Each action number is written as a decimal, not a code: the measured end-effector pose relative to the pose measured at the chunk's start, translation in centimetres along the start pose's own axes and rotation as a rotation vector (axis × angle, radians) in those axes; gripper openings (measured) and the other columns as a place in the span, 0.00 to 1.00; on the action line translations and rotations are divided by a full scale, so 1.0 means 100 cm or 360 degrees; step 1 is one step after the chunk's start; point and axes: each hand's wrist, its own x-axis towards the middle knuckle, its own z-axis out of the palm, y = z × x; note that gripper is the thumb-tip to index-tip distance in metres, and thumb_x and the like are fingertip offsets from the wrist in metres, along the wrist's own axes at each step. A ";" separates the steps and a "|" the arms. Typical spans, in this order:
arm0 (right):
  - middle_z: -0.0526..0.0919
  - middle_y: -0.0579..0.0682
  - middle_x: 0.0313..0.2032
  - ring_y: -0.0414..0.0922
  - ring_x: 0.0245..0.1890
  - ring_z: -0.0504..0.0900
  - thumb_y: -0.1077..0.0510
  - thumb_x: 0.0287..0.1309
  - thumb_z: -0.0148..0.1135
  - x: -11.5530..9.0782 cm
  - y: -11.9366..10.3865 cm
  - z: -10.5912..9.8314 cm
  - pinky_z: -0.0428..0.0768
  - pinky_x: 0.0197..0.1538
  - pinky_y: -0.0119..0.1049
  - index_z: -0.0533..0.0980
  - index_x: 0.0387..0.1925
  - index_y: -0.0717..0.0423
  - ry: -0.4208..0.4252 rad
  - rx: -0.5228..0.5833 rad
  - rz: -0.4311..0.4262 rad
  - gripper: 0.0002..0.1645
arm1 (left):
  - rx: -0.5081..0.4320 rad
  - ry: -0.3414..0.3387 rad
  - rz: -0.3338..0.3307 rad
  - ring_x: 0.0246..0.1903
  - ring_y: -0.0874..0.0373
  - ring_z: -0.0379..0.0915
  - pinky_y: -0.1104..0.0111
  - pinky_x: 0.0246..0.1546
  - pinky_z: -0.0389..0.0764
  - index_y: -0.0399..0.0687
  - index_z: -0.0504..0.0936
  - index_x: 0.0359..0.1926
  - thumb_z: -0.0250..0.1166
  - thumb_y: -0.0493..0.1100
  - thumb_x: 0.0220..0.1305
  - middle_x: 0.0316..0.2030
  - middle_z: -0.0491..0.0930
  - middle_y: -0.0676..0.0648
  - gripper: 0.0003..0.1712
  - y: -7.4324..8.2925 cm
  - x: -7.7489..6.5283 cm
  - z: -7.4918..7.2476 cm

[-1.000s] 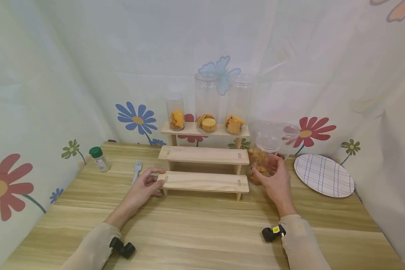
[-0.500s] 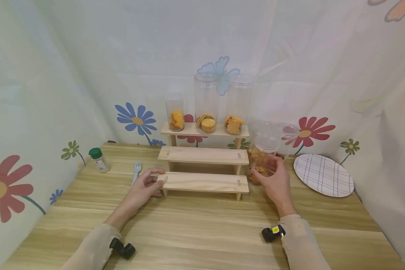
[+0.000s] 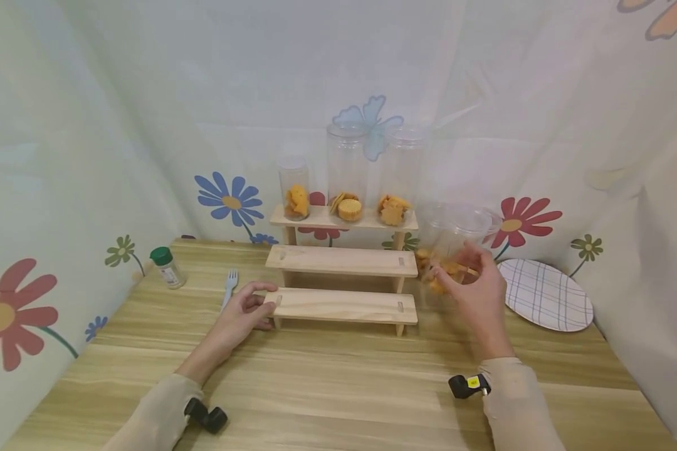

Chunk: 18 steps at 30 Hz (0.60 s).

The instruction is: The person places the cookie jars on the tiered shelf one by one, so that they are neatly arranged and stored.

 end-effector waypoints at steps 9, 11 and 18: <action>0.84 0.48 0.64 0.39 0.59 0.82 0.50 0.66 0.83 -0.002 -0.040 -0.011 0.81 0.57 0.19 0.74 0.78 0.40 0.0074 0.0064 -0.0126 0.43 | -0.0013 -0.0006 0.0003 0.43 0.49 0.85 0.62 0.41 0.93 0.46 0.78 0.71 0.69 0.41 0.81 0.48 0.85 0.37 0.22 -0.001 0.000 -0.001; 0.84 0.48 0.63 0.38 0.58 0.81 0.52 0.65 0.83 -0.004 -0.048 -0.010 0.80 0.57 0.20 0.74 0.78 0.40 0.0076 0.0095 -0.0185 0.44 | -0.0011 -0.0003 0.0005 0.43 0.49 0.86 0.62 0.41 0.93 0.47 0.78 0.71 0.69 0.41 0.81 0.48 0.85 0.37 0.22 -0.002 0.001 -0.001; 0.84 0.50 0.61 0.43 0.58 0.84 0.60 0.63 0.83 -0.005 -0.072 0.002 0.83 0.56 0.24 0.76 0.76 0.45 0.0033 0.0229 -0.0323 0.42 | -0.0006 -0.0005 -0.0003 0.44 0.48 0.86 0.62 0.41 0.93 0.48 0.79 0.71 0.69 0.41 0.81 0.48 0.85 0.37 0.22 -0.002 0.001 -0.001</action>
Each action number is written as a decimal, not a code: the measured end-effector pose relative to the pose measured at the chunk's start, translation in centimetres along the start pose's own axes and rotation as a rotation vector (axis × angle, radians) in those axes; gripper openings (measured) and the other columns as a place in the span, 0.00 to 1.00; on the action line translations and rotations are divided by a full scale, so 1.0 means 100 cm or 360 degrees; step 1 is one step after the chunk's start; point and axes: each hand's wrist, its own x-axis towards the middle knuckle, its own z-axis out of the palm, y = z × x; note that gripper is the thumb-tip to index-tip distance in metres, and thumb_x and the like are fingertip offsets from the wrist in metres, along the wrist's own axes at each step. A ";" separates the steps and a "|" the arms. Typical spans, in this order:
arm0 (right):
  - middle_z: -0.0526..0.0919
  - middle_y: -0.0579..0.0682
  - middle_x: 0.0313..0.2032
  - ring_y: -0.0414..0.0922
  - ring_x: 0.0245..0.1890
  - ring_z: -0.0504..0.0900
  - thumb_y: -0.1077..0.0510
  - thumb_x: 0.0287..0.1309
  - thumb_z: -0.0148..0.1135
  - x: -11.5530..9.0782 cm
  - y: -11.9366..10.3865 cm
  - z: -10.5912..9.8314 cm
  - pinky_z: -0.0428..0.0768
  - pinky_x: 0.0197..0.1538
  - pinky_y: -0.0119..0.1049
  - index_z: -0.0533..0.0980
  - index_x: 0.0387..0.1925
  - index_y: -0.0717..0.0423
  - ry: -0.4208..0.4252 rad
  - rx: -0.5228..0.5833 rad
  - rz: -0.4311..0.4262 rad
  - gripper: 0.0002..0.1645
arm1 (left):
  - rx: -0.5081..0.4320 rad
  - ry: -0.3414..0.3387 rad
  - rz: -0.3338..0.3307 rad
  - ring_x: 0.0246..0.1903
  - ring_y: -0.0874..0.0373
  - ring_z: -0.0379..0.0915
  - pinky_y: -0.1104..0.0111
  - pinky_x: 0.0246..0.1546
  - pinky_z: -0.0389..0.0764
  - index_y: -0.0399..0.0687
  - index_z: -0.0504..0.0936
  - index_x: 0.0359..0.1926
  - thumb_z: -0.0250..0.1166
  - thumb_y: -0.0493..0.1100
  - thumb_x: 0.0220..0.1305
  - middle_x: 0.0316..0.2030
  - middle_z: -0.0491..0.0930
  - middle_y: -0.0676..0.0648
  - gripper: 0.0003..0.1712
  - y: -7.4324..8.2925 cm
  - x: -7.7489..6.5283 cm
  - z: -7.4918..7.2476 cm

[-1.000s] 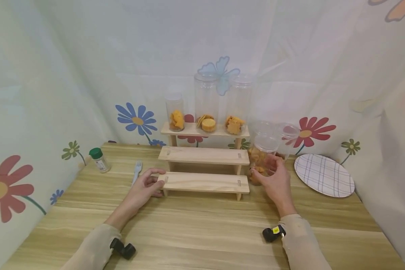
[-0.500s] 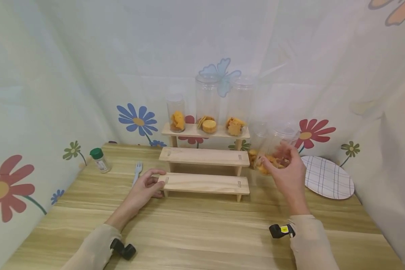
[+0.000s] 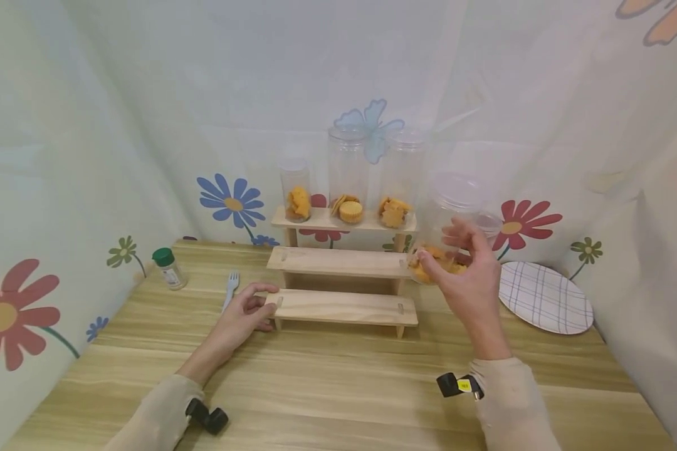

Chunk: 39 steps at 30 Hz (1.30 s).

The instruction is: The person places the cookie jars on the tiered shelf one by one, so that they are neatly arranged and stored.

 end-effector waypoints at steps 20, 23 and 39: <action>0.81 0.60 0.56 0.54 0.56 0.84 0.69 0.57 0.84 0.002 -0.013 0.059 0.85 0.61 0.27 0.75 0.71 0.65 -0.0186 0.0284 -0.0126 0.41 | -0.0006 0.0001 0.0000 0.44 0.49 0.86 0.62 0.41 0.93 0.49 0.79 0.71 0.68 0.41 0.82 0.49 0.85 0.37 0.22 0.002 0.001 0.001; 0.80 0.62 0.55 0.53 0.56 0.83 0.68 0.57 0.85 0.000 -0.014 0.067 0.85 0.62 0.28 0.75 0.67 0.67 -0.0210 0.0294 -0.0115 0.39 | 0.0003 0.0000 0.0001 0.45 0.49 0.86 0.62 0.41 0.93 0.49 0.79 0.71 0.68 0.41 0.82 0.49 0.85 0.37 0.22 0.002 0.001 0.002; 0.83 0.56 0.63 0.55 0.62 0.85 0.57 0.60 0.87 -0.002 -0.024 0.121 0.85 0.68 0.42 0.73 0.76 0.57 -0.0417 0.0311 -0.0021 0.47 | -0.0010 0.0004 -0.0008 0.44 0.49 0.86 0.61 0.41 0.93 0.48 0.79 0.71 0.68 0.40 0.81 0.48 0.85 0.38 0.22 0.004 -0.002 0.002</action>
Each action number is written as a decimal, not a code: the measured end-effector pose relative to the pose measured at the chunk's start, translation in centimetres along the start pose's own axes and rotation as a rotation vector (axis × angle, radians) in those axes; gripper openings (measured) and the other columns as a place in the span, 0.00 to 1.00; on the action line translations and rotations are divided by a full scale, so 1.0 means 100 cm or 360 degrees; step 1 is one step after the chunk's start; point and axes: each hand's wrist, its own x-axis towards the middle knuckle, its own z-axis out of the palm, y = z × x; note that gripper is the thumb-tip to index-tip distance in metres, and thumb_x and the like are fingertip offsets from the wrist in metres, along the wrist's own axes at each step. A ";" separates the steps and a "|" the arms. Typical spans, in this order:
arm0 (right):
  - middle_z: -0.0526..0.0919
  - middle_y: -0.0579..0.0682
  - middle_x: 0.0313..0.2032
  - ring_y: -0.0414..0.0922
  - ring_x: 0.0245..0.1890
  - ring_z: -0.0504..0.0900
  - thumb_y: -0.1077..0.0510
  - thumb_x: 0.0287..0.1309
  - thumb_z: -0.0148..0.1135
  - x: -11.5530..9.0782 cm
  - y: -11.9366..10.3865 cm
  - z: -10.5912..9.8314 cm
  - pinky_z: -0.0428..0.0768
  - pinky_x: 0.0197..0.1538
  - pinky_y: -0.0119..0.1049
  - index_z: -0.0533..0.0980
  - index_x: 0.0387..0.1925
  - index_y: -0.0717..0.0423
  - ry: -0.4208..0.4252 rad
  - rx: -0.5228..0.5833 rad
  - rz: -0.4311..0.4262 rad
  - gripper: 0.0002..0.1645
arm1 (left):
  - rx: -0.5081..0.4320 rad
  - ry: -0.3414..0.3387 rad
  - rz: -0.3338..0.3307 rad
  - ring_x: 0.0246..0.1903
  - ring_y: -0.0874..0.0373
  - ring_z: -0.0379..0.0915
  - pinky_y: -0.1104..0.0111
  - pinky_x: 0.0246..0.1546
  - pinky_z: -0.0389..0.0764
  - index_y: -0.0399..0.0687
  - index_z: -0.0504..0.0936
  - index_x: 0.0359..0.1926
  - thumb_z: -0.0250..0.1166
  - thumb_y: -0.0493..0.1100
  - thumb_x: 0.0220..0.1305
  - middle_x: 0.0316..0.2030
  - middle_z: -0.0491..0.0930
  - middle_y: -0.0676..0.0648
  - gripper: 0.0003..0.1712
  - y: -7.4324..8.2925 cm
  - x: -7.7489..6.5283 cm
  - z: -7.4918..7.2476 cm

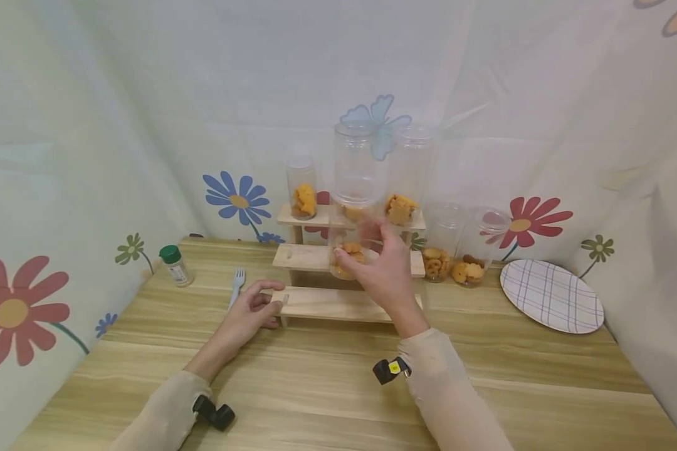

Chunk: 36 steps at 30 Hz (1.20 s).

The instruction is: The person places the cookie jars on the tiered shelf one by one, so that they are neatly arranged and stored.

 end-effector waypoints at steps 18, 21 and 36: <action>0.85 0.58 0.60 0.49 0.58 0.87 0.48 0.61 0.87 0.019 0.011 0.067 0.87 0.67 0.48 0.73 0.76 0.59 -0.0064 -0.0015 -0.0014 0.49 | -0.0001 -0.0014 -0.0019 0.46 0.48 0.87 0.61 0.42 0.93 0.50 0.79 0.71 0.69 0.42 0.81 0.50 0.85 0.37 0.23 -0.002 0.002 0.004; 0.86 0.56 0.59 0.51 0.59 0.87 0.49 0.61 0.87 0.020 0.011 0.075 0.87 0.67 0.47 0.73 0.76 0.58 -0.0041 -0.0026 -0.0041 0.49 | 0.0001 -0.0024 -0.0014 0.46 0.48 0.87 0.60 0.42 0.94 0.50 0.79 0.71 0.69 0.43 0.81 0.50 0.85 0.37 0.23 -0.001 0.002 0.004; 0.84 0.59 0.63 0.51 0.64 0.85 0.49 0.55 0.90 0.015 0.009 0.095 0.86 0.69 0.46 0.73 0.74 0.57 0.0002 -0.0168 0.0027 0.50 | 0.0020 0.0000 0.0005 0.43 0.49 0.86 0.61 0.40 0.93 0.48 0.79 0.71 0.68 0.42 0.81 0.48 0.86 0.38 0.22 -0.003 0.002 -0.001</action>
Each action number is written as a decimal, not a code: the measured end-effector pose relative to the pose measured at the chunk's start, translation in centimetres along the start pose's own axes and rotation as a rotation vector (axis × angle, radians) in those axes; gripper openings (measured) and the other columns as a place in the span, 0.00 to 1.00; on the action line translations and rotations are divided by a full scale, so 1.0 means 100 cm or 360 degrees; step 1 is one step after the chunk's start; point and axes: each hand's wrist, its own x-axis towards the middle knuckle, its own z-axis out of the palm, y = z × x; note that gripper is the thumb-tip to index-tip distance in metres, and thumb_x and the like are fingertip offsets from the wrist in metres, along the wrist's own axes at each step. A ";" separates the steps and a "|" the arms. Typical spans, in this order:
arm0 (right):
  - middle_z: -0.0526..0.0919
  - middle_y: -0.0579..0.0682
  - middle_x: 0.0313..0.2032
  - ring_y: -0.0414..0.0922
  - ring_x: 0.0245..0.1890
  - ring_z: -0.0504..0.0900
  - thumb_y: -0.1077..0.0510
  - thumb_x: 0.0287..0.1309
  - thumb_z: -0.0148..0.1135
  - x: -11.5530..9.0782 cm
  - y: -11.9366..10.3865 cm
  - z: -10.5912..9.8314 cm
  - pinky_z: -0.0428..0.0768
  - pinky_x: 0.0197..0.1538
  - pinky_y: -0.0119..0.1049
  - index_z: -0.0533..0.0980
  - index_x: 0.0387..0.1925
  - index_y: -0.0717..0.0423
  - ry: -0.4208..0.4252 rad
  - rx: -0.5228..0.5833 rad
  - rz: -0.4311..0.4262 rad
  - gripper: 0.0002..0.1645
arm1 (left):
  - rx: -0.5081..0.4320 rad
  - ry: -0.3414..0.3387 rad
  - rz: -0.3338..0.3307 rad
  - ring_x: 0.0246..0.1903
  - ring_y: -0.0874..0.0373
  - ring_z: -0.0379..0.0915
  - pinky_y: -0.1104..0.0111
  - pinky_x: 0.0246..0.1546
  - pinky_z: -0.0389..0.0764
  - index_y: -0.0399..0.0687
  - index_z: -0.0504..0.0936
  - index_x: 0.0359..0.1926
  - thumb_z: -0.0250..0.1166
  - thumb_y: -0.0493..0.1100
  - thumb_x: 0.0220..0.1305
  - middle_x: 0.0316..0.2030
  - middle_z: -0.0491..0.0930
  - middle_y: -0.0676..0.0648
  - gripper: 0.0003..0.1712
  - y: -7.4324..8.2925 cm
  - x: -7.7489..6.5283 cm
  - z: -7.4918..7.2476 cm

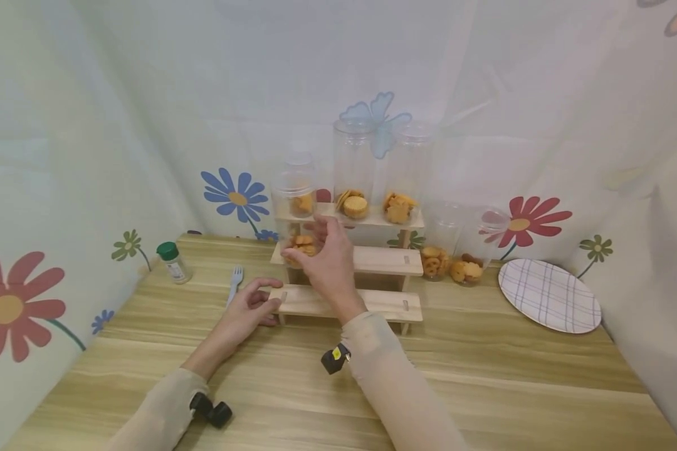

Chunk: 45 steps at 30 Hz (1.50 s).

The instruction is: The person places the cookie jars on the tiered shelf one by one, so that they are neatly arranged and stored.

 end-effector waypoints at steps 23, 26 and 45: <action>0.88 0.58 0.60 0.52 0.59 0.88 0.48 0.54 0.91 -0.005 -0.001 0.008 0.89 0.63 0.49 0.78 0.65 0.57 0.0034 -0.0129 0.0089 0.43 | -0.0028 0.0001 0.0001 0.43 0.49 0.87 0.60 0.41 0.94 0.47 0.79 0.70 0.68 0.40 0.81 0.48 0.86 0.37 0.22 0.000 0.000 0.002; 0.87 0.59 0.61 0.52 0.60 0.88 0.47 0.55 0.90 -0.006 0.001 0.009 0.88 0.65 0.49 0.77 0.67 0.57 0.0014 -0.0140 0.0094 0.44 | -0.0026 0.0006 -0.0004 0.43 0.49 0.87 0.60 0.40 0.94 0.47 0.79 0.70 0.68 0.40 0.81 0.48 0.86 0.37 0.22 0.000 -0.001 0.002; 0.85 0.53 0.63 0.54 0.62 0.86 0.52 0.60 0.88 -0.020 -0.006 -0.043 0.86 0.67 0.49 0.74 0.77 0.56 0.0053 -0.0114 -0.0058 0.49 | -0.0019 -0.0024 0.0011 0.45 0.48 0.87 0.60 0.43 0.94 0.47 0.78 0.72 0.69 0.43 0.82 0.49 0.85 0.37 0.23 -0.003 0.001 -0.002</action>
